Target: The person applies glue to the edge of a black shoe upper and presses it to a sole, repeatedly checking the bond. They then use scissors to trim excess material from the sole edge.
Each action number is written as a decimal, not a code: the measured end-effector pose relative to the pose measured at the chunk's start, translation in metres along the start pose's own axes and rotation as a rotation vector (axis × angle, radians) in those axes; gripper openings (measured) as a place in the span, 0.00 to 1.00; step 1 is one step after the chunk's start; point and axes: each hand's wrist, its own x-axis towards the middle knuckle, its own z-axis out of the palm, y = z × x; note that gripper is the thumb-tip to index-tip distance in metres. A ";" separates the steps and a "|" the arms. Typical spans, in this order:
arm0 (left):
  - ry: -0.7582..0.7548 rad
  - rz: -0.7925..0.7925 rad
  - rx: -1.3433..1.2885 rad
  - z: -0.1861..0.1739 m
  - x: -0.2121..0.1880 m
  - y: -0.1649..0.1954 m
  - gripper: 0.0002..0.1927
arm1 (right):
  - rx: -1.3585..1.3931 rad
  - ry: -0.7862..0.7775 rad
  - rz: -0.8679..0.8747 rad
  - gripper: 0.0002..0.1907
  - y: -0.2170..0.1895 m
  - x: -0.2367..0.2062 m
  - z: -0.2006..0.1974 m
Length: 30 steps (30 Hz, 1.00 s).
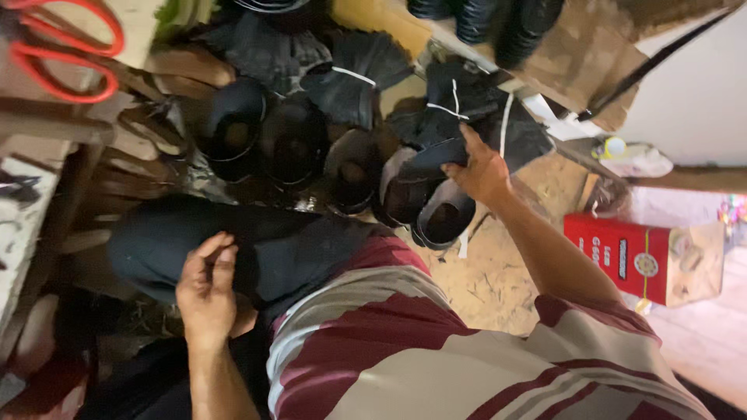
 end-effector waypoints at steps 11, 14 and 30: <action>0.080 0.029 -0.088 0.020 -0.008 -0.004 0.09 | 0.220 0.159 -0.142 0.41 0.002 0.011 0.010; 0.135 0.034 -0.043 0.029 -0.011 -0.002 0.09 | 0.337 0.151 -0.255 0.38 -0.054 0.038 0.025; 0.301 -0.051 -0.079 0.048 -0.021 0.017 0.09 | 0.432 -0.532 -0.147 0.35 -0.342 0.156 0.141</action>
